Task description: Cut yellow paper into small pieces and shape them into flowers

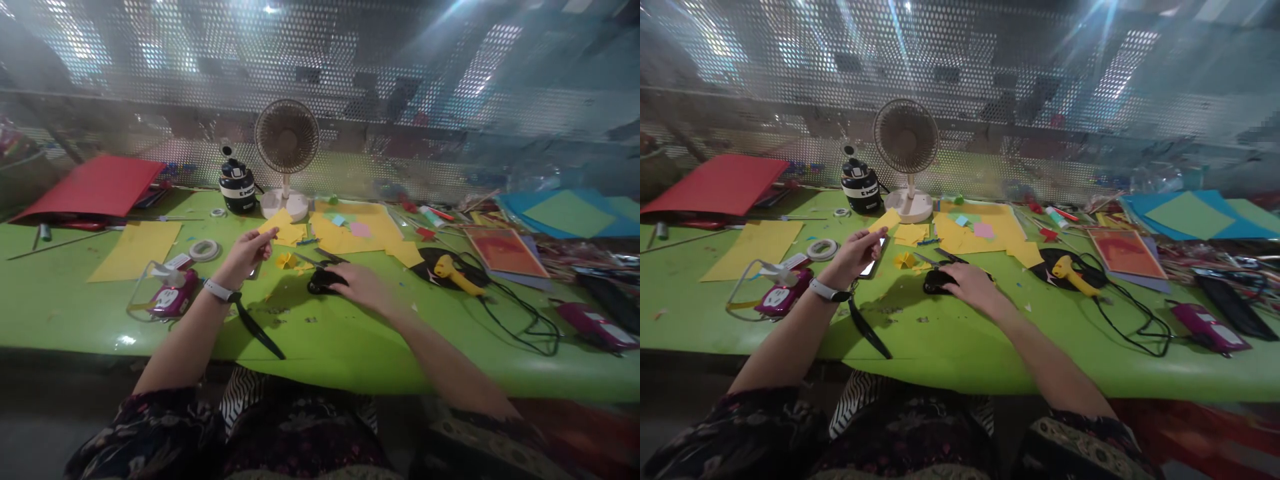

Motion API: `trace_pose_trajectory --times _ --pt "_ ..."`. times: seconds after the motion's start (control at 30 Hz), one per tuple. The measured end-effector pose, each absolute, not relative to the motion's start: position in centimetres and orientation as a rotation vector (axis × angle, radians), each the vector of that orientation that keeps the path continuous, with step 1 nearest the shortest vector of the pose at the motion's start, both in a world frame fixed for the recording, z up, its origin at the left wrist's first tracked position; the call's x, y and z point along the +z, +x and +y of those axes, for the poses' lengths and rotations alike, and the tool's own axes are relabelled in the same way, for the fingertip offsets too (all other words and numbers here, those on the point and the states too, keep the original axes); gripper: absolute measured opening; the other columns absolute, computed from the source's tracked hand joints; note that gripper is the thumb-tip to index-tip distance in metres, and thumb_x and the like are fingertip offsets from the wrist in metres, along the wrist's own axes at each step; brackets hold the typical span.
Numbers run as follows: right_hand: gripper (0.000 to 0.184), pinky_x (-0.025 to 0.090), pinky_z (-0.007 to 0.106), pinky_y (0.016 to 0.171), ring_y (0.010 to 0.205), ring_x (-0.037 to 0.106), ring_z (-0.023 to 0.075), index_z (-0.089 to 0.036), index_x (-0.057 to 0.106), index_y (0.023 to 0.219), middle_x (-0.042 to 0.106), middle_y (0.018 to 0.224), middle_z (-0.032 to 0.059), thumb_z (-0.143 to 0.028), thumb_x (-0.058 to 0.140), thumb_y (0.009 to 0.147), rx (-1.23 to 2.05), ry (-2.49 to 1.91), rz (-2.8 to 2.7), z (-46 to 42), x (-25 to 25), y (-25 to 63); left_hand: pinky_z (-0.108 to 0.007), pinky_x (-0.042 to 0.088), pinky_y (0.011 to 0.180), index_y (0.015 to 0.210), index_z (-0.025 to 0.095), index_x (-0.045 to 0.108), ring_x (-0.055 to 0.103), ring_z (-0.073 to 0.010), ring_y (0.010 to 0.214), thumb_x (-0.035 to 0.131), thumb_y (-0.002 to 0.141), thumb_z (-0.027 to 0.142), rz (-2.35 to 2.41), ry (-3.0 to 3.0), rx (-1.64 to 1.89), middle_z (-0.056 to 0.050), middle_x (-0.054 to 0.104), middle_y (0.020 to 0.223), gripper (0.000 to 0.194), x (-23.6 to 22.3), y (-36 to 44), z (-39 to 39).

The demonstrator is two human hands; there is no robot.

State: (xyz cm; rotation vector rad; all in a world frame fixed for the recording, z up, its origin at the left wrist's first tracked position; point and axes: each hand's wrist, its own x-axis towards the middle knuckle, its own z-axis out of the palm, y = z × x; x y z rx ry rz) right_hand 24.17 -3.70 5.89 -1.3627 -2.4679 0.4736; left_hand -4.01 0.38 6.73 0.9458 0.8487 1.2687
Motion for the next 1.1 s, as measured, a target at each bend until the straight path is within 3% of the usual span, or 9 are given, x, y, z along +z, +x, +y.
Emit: trace_pose_trajectory --times 0.1,0.27,0.47,0.6,0.7,0.9,1.1 --pt "0.035 0.051 0.047 0.093 0.111 0.064 0.0306 -0.026 0.067 0.125 0.069 0.124 0.0102 -0.031 0.059 0.092 0.399 -1.396 -2.454 -3.4 4.6 24.7 -0.012 0.041 0.041 0.079 0.009 0.065 0.052 -0.0034 0.04 0.088 0.06 0.037 0.865 0.966 1.226 0.003 0.059 0.05 0.041 6.5 -4.0 0.4" --pt "0.035 0.051 0.05 0.093 0.112 0.065 0.0352 -0.024 0.068 0.124 0.069 0.125 0.012 -0.031 0.062 0.091 0.304 -1.537 -2.369 -1.9 5.1 26.8 -0.014 0.047 0.047 0.077 0.009 0.065 0.059 -0.0056 0.047 0.088 0.061 0.04 0.894 1.063 1.135 -0.001 0.065 0.057 0.042 6.5 -4.0 0.3" --pt "0.038 0.054 0.049 0.089 0.107 0.066 0.0344 -0.018 0.066 0.126 0.069 0.121 0.0136 -0.031 0.061 0.091 0.18 -1.741 -2.327 -1.2 5.5 28.9 -0.019 0.052 0.053 0.077 0.01 0.064 0.064 -0.0089 0.053 0.08 0.072 0.045 0.92 1.358 0.64 -0.007 0.072 0.067 0.038 6.1 -3.8 -0.2" --pt "0.055 0.046 0.056 0.105 0.126 0.055 0.035 -0.02 0.052 0.141 0.057 0.137 0.0152 -0.032 0.064 0.089 -0.033 -1.388 -2.367 -1.6 4.7 27.5 -0.021 0.055 0.057 0.08 0.012 0.063 0.068 -0.0107 0.059 0.077 0.076 0.044 0.853 1.393 0.45 -0.007 0.074 0.073 0.035 5.4 -3.0 -0.6" --pt "0.06 0.048 0.053 0.105 0.128 0.053 0.0306 -0.027 0.044 0.146 0.052 0.143 0.013 -0.025 0.063 0.09 -0.09 -0.957 -2.451 -2.3 4.3 25.5 -0.021 0.055 0.057 0.081 0.012 0.064 0.068 -0.0106 0.06 0.075 0.078 0.044 0.808 1.403 0.402 -0.007 0.074 0.073 0.034 5.0 -2.7 -0.7" --pt "0.026 0.058 0.042 0.09 0.113 0.063 0.0231 -0.024 0.069 0.112 0.066 0.125 0.0095 -0.013 0.057 0.092 -0.311 -0.501 -2.475 -3.9 4.0 22.8 -0.021 0.054 0.057 0.081 0.01 0.067 0.069 -0.0116 0.06 0.08 0.072 0.042 0.749 1.332 0.275 -0.009 0.074 0.074 0.036 4.7 -2.2 -0.8" --pt "0.021 0.055 0.044 0.096 0.111 0.064 0.0223 -0.02 0.071 0.106 0.072 0.115 0.0095 -0.012 0.059 0.091 -0.498 -0.474 -2.362 -4.7 4.5 21.5 -0.02 0.051 0.06 0.077 0.011 0.064 0.064 -0.0075 0.057 0.083 0.066 0.047 0.857 1.108 0.636 -0.004 0.071 0.069 0.043 3.8 -0.7 -1.2"
